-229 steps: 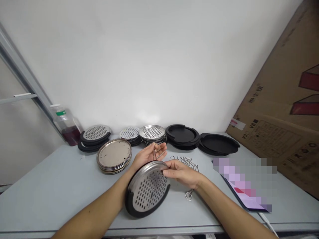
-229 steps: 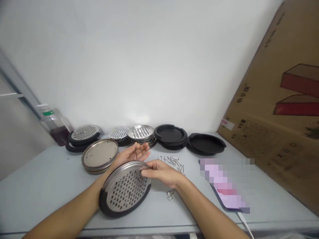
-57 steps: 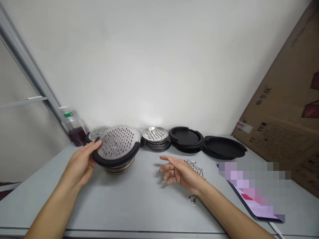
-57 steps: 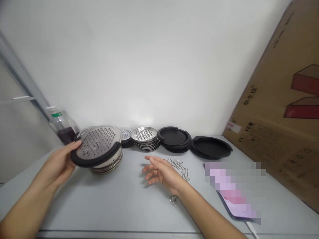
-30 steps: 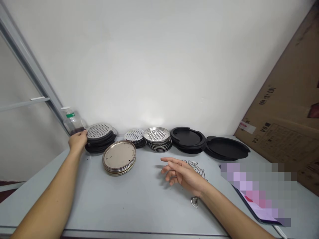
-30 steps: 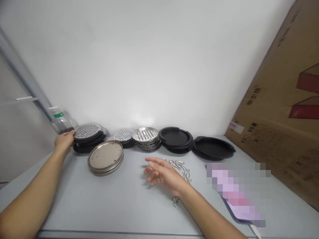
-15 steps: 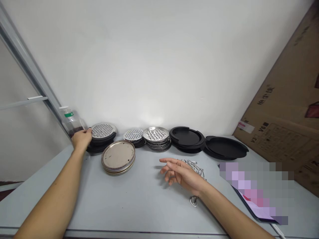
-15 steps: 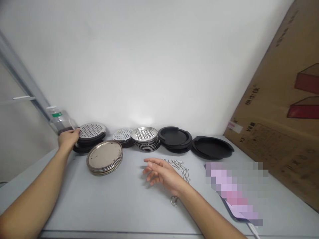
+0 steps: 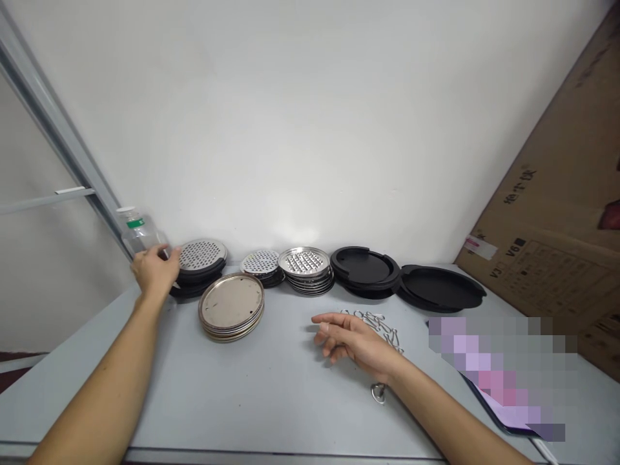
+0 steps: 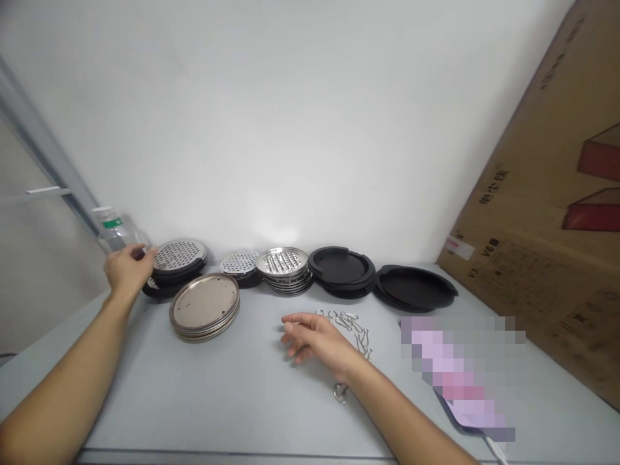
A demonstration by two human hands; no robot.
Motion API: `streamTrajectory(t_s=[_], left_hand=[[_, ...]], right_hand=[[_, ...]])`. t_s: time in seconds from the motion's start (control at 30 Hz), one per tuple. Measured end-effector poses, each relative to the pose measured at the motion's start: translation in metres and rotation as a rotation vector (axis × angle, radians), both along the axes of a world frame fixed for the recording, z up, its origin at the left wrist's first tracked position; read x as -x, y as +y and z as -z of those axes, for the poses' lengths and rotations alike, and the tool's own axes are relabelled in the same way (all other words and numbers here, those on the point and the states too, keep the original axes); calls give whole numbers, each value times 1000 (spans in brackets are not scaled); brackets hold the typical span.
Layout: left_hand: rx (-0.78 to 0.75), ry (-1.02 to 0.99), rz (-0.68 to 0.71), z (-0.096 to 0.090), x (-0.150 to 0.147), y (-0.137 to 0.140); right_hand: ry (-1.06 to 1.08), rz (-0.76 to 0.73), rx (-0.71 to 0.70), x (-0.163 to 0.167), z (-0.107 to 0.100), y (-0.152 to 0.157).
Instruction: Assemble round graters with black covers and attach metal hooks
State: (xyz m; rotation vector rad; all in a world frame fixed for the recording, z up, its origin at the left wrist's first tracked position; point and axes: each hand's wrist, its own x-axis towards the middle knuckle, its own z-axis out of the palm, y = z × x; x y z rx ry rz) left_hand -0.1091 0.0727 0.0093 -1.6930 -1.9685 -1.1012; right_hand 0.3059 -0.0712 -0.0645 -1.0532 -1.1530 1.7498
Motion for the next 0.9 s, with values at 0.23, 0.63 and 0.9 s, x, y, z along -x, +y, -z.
streamTrajectory(t_s=[0.23,0.63,0.9], left_hand=[[297,236,403,11,-118,-78],[407,360,363,37,-149,-100],[163,499,318,33,-148,-103]], right_hand=[[-256,69,-154,1,3,2],[-590,115,-447,1,12,4],[-592,106,-437,1,7,3]])
